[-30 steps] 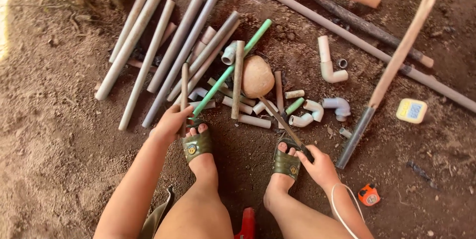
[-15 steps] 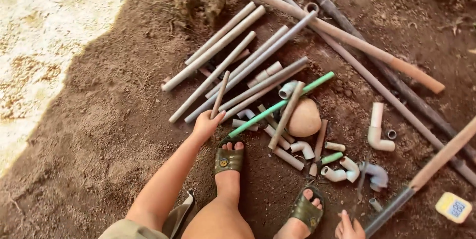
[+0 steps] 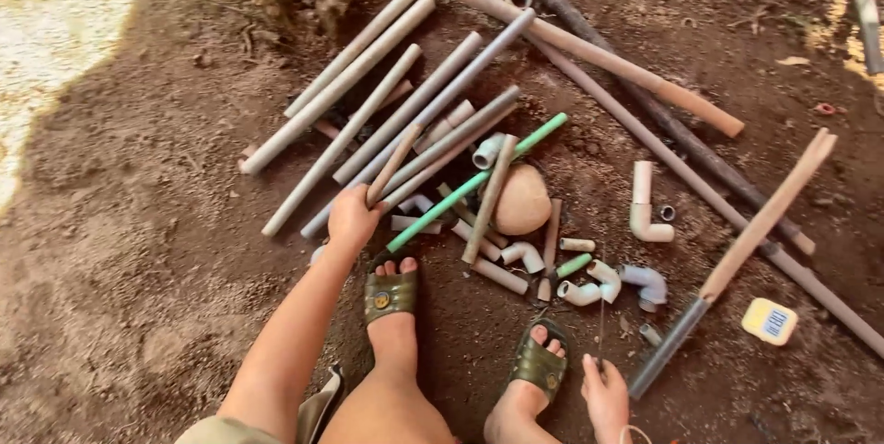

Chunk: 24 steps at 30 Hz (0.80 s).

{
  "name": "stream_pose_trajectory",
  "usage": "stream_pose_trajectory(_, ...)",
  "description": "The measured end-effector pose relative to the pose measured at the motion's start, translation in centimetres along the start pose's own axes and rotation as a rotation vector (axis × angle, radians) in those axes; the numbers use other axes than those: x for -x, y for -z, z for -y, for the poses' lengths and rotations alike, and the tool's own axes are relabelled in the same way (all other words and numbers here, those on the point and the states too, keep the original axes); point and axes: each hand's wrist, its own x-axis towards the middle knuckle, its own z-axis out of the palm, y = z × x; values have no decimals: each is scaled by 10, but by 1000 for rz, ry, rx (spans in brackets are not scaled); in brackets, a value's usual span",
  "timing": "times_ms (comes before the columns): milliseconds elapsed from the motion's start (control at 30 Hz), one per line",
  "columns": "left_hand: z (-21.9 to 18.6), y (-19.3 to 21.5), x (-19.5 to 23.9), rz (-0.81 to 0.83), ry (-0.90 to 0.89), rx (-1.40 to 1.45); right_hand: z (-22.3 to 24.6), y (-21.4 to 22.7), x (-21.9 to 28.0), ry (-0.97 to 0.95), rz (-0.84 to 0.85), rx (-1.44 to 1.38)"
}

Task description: The person sits on the ground and uses a knife to scrape and clean the ends of metal pipes. They then insert a smaller pipe into a larger one and secure the connection by wrapping a wire around the joint.

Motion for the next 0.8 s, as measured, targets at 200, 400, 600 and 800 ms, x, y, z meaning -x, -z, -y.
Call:
stream_pose_trajectory(200, -2, -15, -8, 37, 27, -178, 8, 3, 11, 37, 37, -49)
stream_pose_trajectory(400, -17, 18, 0, 173, 106, 192, -5, 7, -2, 10, -1, -43)
stream_pose_trajectory(600, -37, 36, 28, 248, 372, 883, 11, 7, 11, 76, 38, 34)
stream_pose_trajectory(800, -52, 45, 39, 438, 443, 1228, 12, 6, 10, 46, 2, 297)
